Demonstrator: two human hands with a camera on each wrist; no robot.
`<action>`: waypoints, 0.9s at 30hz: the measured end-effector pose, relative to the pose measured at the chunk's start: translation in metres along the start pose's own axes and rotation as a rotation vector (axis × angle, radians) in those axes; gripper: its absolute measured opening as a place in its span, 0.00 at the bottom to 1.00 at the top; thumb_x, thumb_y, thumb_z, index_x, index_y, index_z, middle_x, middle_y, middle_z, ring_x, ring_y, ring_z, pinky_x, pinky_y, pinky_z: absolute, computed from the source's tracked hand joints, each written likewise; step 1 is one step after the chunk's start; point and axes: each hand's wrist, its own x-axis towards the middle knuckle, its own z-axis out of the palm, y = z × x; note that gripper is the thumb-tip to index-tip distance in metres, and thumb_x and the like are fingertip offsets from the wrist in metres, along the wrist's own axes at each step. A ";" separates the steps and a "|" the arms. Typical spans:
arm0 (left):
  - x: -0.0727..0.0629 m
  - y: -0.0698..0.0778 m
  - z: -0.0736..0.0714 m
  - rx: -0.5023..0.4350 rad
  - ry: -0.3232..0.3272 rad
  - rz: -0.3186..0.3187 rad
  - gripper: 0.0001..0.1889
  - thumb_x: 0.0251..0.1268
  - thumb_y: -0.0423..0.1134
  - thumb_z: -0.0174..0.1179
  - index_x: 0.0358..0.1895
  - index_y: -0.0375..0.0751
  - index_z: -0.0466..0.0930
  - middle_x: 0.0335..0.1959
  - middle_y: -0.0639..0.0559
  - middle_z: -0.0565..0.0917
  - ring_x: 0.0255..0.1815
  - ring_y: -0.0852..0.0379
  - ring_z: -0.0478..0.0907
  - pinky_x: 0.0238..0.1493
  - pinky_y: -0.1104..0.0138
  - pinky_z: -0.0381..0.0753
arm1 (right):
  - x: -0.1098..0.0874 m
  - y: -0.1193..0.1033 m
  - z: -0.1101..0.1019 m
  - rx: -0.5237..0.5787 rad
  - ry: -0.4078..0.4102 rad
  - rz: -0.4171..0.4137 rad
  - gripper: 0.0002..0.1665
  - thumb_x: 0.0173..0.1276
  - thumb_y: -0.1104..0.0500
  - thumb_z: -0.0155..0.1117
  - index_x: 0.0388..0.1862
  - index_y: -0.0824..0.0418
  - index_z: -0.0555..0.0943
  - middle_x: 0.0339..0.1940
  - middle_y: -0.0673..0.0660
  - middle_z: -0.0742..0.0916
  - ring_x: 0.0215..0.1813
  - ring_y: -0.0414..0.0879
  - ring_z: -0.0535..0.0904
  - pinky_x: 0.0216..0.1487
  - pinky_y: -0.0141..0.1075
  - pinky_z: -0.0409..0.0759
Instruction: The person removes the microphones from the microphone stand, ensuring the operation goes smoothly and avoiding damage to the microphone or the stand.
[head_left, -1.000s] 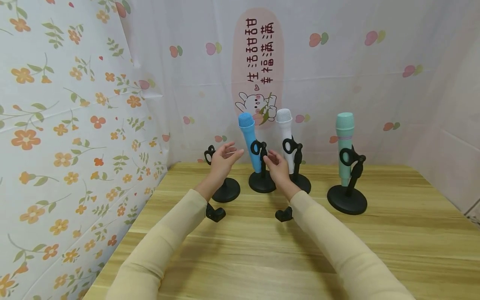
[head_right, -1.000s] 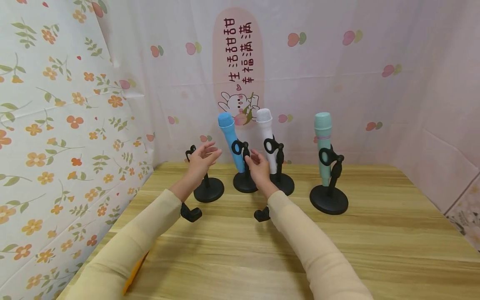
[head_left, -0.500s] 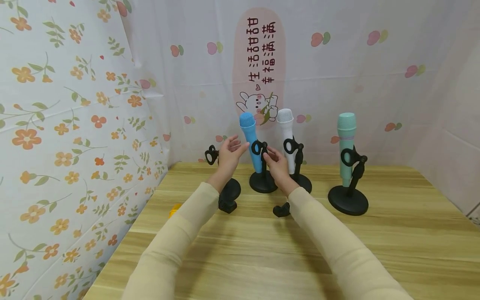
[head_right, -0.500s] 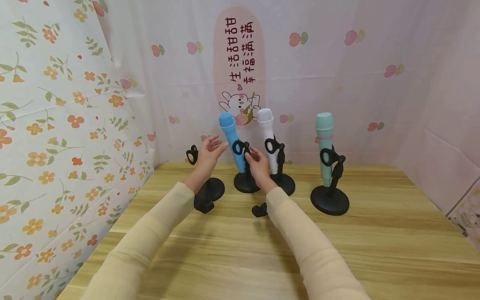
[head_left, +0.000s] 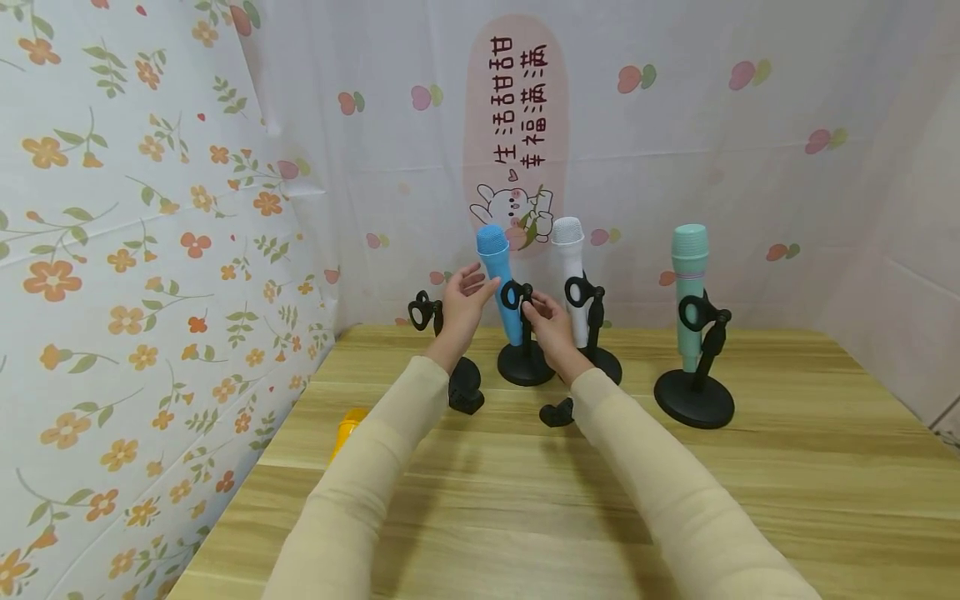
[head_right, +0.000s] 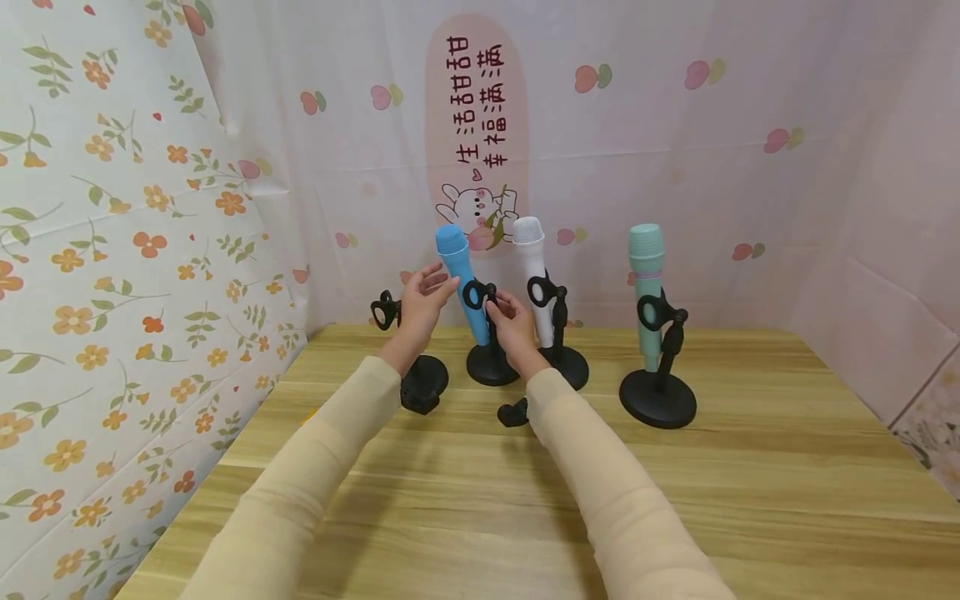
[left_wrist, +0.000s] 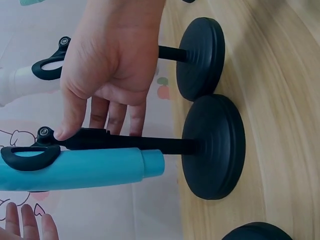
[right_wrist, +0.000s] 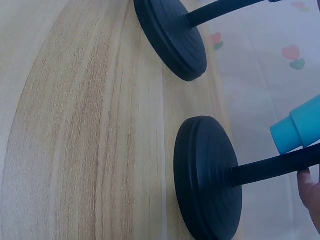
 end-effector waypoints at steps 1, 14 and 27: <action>0.001 0.000 0.001 0.003 0.002 -0.007 0.29 0.62 0.46 0.68 0.65 0.42 0.72 0.57 0.45 0.77 0.56 0.52 0.75 0.57 0.60 0.76 | 0.000 0.000 0.000 -0.001 0.002 0.003 0.26 0.74 0.55 0.59 0.68 0.60 0.72 0.62 0.61 0.77 0.61 0.53 0.72 0.62 0.47 0.72; 0.007 0.005 0.014 -0.030 0.023 -0.023 0.30 0.62 0.43 0.68 0.65 0.40 0.71 0.56 0.45 0.78 0.56 0.51 0.75 0.56 0.60 0.76 | 0.001 0.003 -0.001 -0.010 -0.013 -0.003 0.25 0.74 0.57 0.58 0.68 0.60 0.71 0.61 0.62 0.77 0.60 0.52 0.72 0.61 0.48 0.72; 0.011 0.004 0.020 -0.024 0.057 -0.024 0.28 0.61 0.43 0.69 0.63 0.40 0.72 0.54 0.46 0.79 0.55 0.52 0.75 0.56 0.59 0.76 | 0.001 0.001 0.000 -0.017 0.005 0.003 0.25 0.74 0.58 0.58 0.67 0.61 0.72 0.61 0.63 0.77 0.62 0.54 0.72 0.62 0.48 0.72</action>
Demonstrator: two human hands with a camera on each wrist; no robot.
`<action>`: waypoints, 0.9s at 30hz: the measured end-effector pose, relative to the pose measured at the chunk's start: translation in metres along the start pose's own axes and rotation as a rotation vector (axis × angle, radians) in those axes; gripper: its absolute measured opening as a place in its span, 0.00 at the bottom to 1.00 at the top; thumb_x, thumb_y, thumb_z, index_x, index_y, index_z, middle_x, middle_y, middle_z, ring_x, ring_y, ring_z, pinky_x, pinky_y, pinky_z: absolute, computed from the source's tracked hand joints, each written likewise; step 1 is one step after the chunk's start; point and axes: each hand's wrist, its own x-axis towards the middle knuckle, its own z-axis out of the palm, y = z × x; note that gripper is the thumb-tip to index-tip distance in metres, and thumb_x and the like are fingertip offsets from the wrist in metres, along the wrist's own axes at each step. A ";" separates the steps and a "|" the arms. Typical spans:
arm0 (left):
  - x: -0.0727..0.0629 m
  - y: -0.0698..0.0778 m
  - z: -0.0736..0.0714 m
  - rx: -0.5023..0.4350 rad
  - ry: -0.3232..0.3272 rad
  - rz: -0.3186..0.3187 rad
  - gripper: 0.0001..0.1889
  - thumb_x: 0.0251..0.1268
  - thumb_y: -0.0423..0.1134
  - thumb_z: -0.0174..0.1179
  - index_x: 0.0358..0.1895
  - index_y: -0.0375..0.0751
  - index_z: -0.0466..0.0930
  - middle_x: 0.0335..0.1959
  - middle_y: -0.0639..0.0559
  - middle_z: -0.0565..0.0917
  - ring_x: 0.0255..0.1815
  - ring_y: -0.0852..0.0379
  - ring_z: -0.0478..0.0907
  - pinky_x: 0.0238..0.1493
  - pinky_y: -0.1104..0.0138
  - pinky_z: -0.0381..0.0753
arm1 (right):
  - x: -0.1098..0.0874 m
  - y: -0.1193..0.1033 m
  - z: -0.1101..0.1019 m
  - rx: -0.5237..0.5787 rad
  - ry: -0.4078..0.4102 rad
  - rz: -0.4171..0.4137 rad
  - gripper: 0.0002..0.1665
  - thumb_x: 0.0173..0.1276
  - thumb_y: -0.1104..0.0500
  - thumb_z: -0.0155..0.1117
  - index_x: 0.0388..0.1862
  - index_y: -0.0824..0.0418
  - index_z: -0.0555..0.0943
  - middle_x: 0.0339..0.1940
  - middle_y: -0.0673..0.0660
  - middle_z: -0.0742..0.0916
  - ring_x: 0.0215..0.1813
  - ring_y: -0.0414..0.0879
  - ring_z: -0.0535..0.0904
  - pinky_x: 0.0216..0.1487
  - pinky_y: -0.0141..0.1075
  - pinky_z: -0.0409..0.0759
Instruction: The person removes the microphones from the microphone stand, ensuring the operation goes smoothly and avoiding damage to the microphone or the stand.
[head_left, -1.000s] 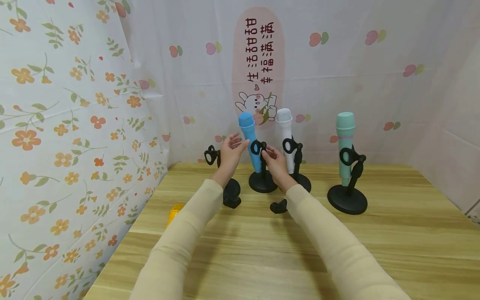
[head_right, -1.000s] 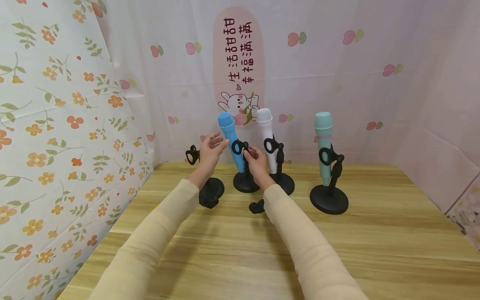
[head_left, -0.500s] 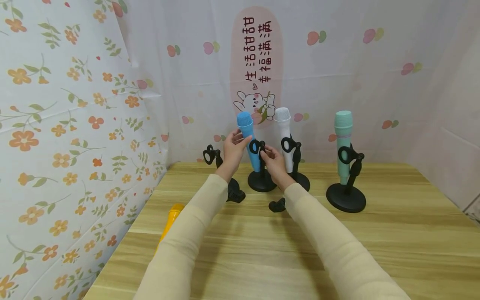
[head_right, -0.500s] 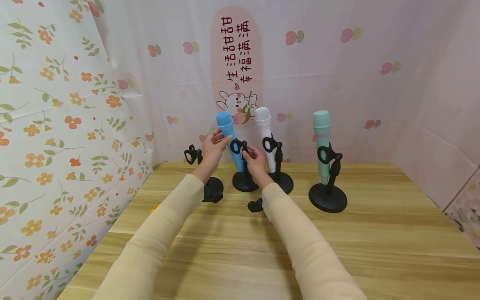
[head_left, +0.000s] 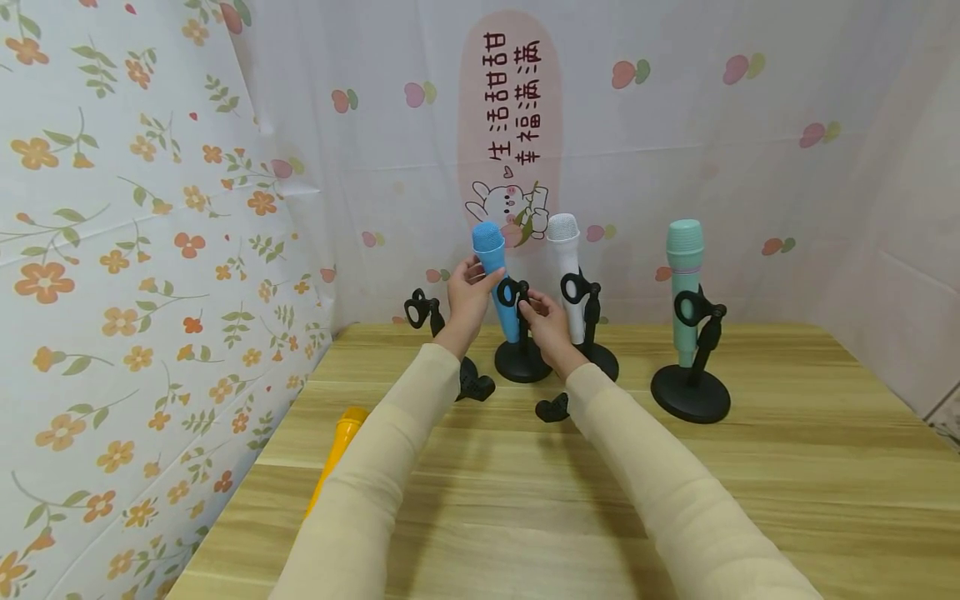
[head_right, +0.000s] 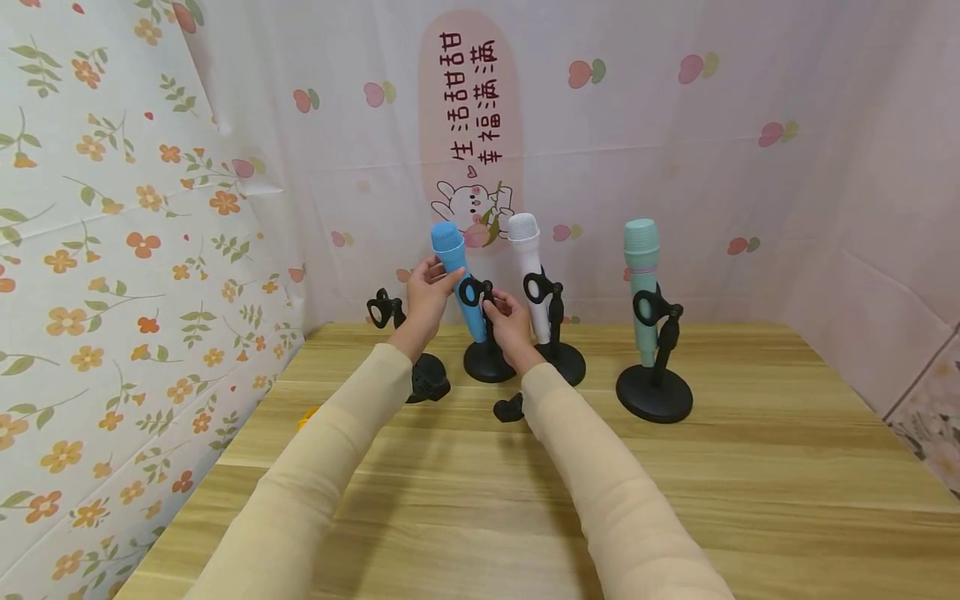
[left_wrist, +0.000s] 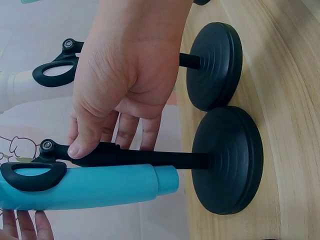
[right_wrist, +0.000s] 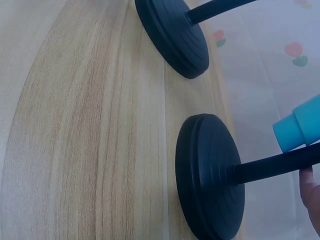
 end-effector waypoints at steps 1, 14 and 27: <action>0.000 0.000 0.000 0.001 0.002 0.000 0.28 0.61 0.43 0.69 0.63 0.40 0.72 0.54 0.47 0.79 0.54 0.52 0.75 0.56 0.59 0.76 | 0.000 0.000 0.000 0.002 -0.001 0.001 0.25 0.74 0.58 0.58 0.67 0.62 0.72 0.61 0.63 0.77 0.62 0.54 0.72 0.62 0.48 0.72; 0.001 0.002 -0.003 0.013 0.010 0.008 0.26 0.60 0.44 0.70 0.60 0.41 0.76 0.51 0.49 0.80 0.51 0.54 0.77 0.51 0.60 0.79 | 0.000 0.001 0.000 0.031 0.003 -0.012 0.23 0.73 0.59 0.59 0.65 0.64 0.73 0.59 0.63 0.77 0.60 0.53 0.73 0.61 0.46 0.73; 0.003 0.006 -0.011 -0.003 -0.026 0.019 0.27 0.60 0.44 0.70 0.61 0.41 0.75 0.51 0.48 0.80 0.50 0.54 0.78 0.49 0.63 0.80 | -0.008 -0.003 0.002 0.047 0.016 -0.036 0.23 0.72 0.60 0.61 0.63 0.64 0.74 0.57 0.62 0.78 0.58 0.52 0.74 0.61 0.49 0.73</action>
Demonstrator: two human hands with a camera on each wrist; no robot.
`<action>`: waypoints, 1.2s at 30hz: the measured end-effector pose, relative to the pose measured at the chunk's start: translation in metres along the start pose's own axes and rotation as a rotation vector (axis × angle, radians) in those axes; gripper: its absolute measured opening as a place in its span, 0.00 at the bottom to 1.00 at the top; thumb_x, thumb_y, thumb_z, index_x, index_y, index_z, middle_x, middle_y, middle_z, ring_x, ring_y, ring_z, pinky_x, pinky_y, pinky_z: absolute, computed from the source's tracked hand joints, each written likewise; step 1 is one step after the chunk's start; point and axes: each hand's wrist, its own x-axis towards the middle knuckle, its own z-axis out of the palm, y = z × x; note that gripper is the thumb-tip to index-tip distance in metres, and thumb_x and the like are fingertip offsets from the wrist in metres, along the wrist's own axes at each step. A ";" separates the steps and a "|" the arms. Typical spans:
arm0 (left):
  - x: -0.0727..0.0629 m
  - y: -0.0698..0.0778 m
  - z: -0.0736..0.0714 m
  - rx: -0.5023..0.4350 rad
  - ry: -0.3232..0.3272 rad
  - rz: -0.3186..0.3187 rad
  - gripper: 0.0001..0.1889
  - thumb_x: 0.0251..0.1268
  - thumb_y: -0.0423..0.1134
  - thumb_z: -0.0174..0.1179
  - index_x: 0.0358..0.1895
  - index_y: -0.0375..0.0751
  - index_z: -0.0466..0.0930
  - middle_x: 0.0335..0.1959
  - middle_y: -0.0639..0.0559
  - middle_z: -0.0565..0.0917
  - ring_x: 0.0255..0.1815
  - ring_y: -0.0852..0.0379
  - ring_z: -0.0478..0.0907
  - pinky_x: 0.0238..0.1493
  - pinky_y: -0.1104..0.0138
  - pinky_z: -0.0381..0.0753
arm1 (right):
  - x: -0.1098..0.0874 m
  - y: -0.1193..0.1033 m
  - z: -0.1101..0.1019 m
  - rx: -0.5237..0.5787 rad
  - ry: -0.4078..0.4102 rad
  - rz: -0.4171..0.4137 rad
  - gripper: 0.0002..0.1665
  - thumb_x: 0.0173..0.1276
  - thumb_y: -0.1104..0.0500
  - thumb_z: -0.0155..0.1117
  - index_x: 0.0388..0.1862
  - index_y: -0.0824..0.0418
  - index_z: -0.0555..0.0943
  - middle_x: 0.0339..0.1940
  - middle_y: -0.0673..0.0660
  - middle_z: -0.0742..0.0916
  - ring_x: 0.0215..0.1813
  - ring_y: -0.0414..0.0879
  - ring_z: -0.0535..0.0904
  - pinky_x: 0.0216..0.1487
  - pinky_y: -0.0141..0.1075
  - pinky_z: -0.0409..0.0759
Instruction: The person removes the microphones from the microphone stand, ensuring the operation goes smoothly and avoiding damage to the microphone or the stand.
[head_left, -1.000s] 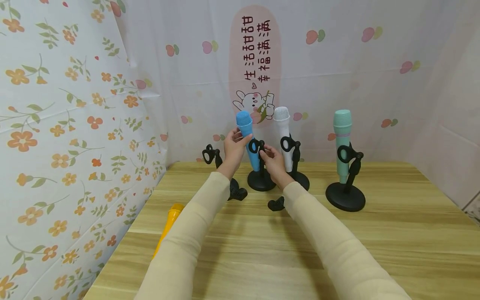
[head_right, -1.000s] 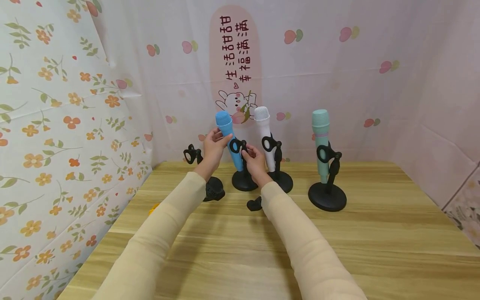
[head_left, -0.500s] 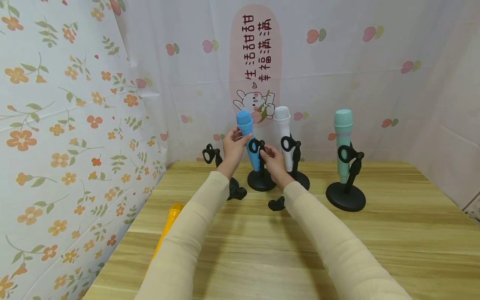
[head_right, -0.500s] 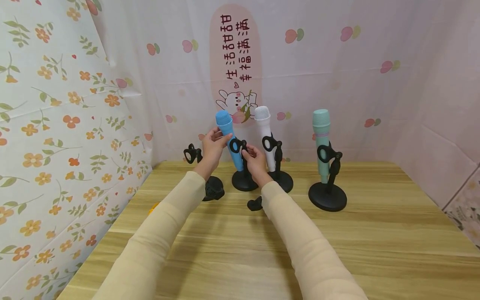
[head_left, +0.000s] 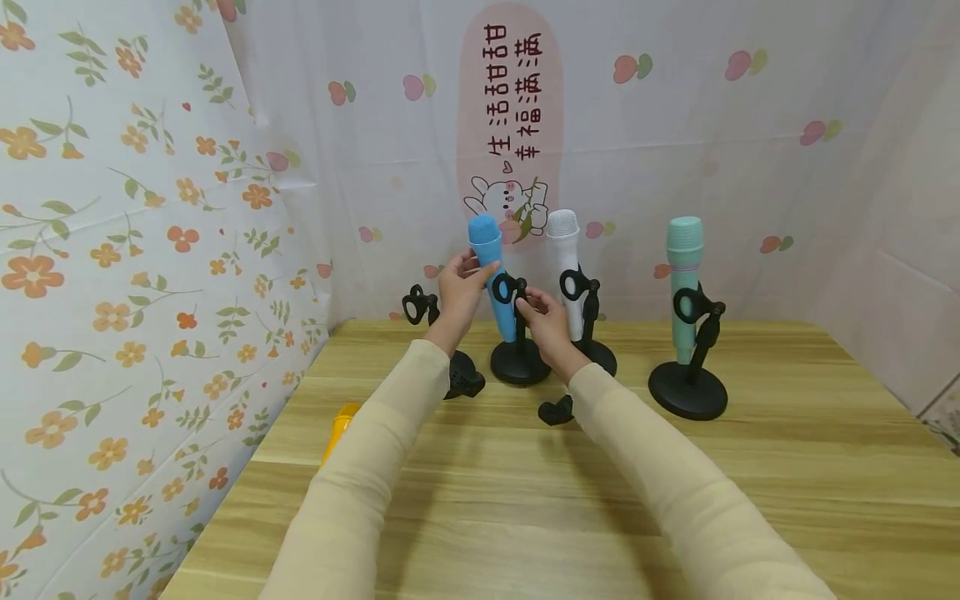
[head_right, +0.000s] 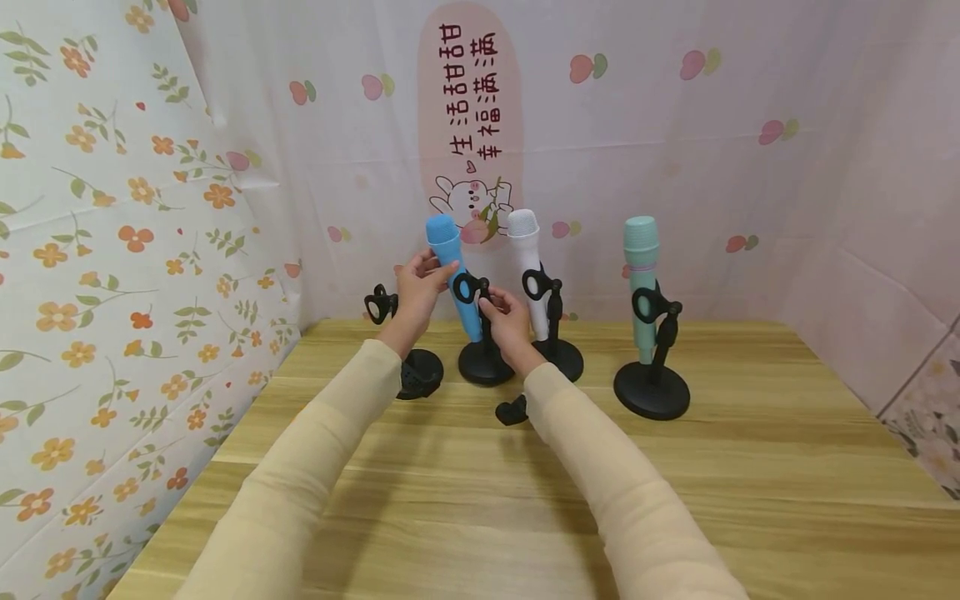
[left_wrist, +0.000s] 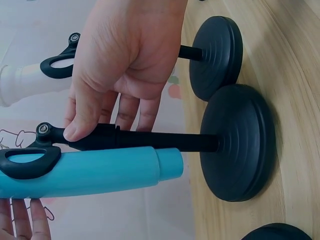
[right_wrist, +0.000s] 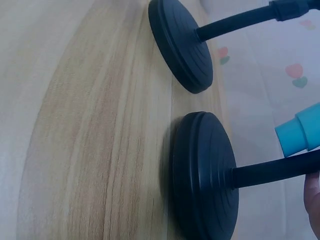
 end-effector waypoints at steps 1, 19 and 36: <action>0.000 0.001 -0.001 -0.004 -0.004 0.000 0.27 0.60 0.44 0.70 0.61 0.41 0.75 0.51 0.48 0.80 0.50 0.54 0.78 0.49 0.63 0.80 | -0.001 -0.001 0.000 0.001 0.000 -0.002 0.23 0.72 0.60 0.61 0.63 0.64 0.74 0.56 0.62 0.79 0.57 0.51 0.74 0.60 0.48 0.73; -0.009 0.012 -0.009 -0.081 -0.062 0.022 0.26 0.60 0.40 0.69 0.61 0.37 0.75 0.51 0.44 0.79 0.49 0.51 0.78 0.50 0.61 0.81 | -0.019 -0.014 -0.003 -0.001 -0.044 0.002 0.22 0.71 0.60 0.63 0.62 0.64 0.75 0.53 0.60 0.80 0.54 0.49 0.77 0.56 0.43 0.76; -0.019 0.020 -0.011 -0.078 -0.096 0.028 0.25 0.60 0.40 0.70 0.61 0.40 0.76 0.50 0.46 0.81 0.49 0.52 0.79 0.48 0.62 0.81 | -0.036 -0.028 -0.014 -0.058 -0.070 0.007 0.23 0.70 0.58 0.64 0.62 0.62 0.75 0.53 0.59 0.80 0.57 0.51 0.77 0.60 0.46 0.74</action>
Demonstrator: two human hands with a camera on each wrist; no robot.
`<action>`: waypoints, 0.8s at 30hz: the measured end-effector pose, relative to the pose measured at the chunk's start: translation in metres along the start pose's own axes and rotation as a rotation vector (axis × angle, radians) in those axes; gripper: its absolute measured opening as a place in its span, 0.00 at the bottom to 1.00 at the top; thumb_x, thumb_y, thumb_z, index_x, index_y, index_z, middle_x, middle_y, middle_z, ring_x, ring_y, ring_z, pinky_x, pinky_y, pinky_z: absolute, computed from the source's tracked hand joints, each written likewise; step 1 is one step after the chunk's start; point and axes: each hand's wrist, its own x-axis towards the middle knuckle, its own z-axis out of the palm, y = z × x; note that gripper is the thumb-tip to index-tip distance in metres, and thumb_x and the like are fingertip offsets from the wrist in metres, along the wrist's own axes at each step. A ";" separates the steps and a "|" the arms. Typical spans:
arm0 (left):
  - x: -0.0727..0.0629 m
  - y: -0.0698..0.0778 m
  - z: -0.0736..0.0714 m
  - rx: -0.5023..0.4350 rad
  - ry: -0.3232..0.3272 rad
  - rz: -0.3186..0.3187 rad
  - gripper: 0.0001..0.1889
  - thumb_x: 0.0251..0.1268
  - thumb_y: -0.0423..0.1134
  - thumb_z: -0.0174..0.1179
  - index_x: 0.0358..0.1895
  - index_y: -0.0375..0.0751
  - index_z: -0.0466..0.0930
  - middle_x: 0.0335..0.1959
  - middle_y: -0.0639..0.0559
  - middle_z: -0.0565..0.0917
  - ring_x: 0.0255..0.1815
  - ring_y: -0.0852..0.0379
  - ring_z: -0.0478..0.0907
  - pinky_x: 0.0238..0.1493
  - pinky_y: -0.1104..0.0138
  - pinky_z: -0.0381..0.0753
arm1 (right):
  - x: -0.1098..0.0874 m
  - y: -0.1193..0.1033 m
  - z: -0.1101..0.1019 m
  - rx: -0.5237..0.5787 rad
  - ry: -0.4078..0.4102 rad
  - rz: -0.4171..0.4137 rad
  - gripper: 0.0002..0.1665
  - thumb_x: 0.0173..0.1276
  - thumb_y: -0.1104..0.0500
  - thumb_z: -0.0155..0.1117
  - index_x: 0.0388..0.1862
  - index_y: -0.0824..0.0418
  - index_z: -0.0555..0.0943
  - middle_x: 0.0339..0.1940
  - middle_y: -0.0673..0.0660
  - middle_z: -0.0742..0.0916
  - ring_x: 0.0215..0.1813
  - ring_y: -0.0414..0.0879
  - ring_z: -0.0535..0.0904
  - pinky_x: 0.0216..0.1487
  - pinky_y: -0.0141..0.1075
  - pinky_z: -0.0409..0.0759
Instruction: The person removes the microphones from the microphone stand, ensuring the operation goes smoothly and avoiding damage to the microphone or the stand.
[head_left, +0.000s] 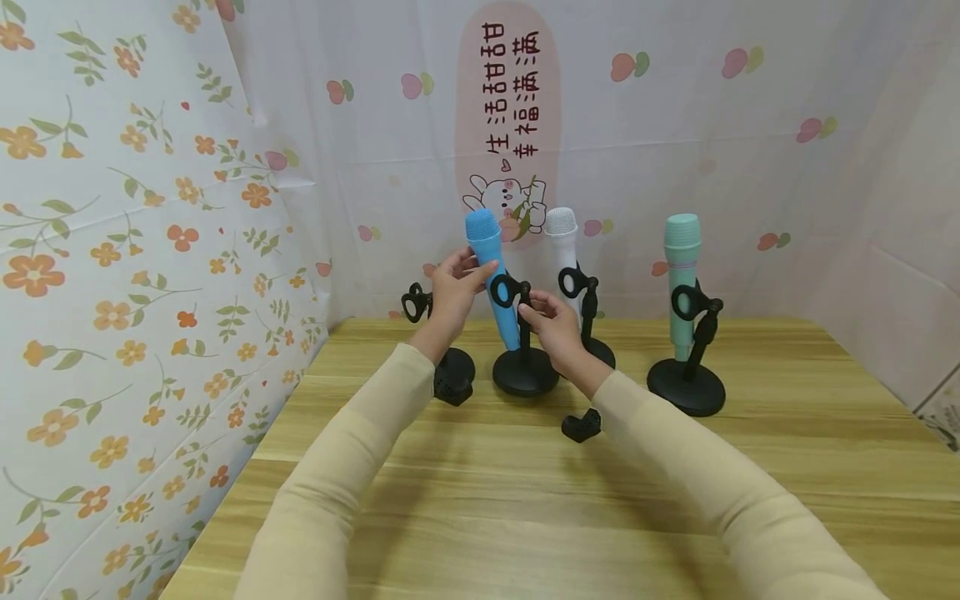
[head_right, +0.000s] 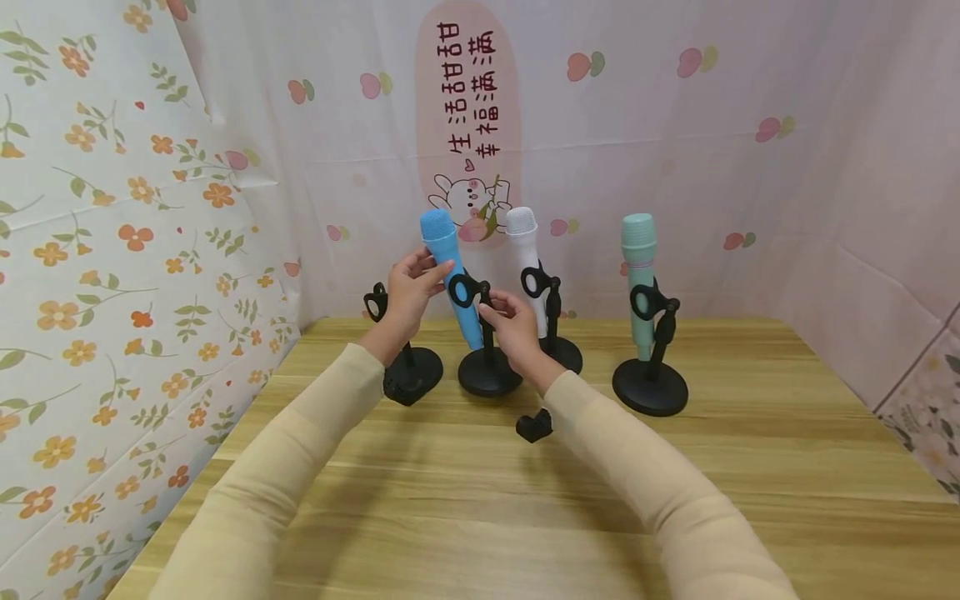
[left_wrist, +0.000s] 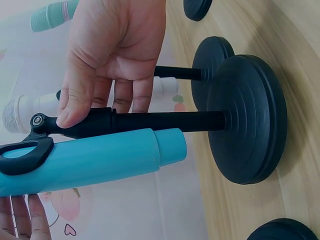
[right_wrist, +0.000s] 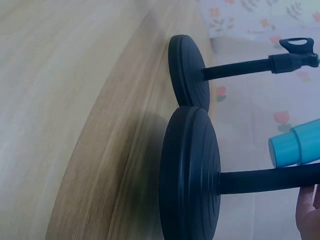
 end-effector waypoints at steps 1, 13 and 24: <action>-0.001 0.000 0.000 -0.001 -0.002 -0.003 0.26 0.60 0.41 0.70 0.61 0.40 0.76 0.50 0.46 0.81 0.49 0.52 0.79 0.48 0.62 0.81 | -0.001 -0.001 -0.001 -0.004 -0.002 0.001 0.23 0.70 0.58 0.64 0.61 0.61 0.75 0.53 0.59 0.80 0.57 0.51 0.77 0.60 0.45 0.75; -0.017 0.003 0.002 -0.017 -0.053 0.005 0.25 0.62 0.40 0.68 0.62 0.39 0.75 0.50 0.45 0.81 0.50 0.51 0.79 0.50 0.59 0.81 | -0.020 -0.006 -0.015 -0.039 -0.015 -0.007 0.23 0.68 0.59 0.66 0.60 0.63 0.76 0.48 0.57 0.79 0.52 0.48 0.78 0.56 0.42 0.78; -0.029 0.004 0.005 -0.043 -0.102 0.000 0.24 0.62 0.38 0.68 0.61 0.38 0.76 0.49 0.43 0.82 0.50 0.51 0.80 0.48 0.61 0.82 | -0.037 -0.009 -0.027 -0.079 -0.019 0.006 0.22 0.68 0.60 0.66 0.59 0.64 0.76 0.46 0.56 0.78 0.52 0.48 0.77 0.56 0.43 0.78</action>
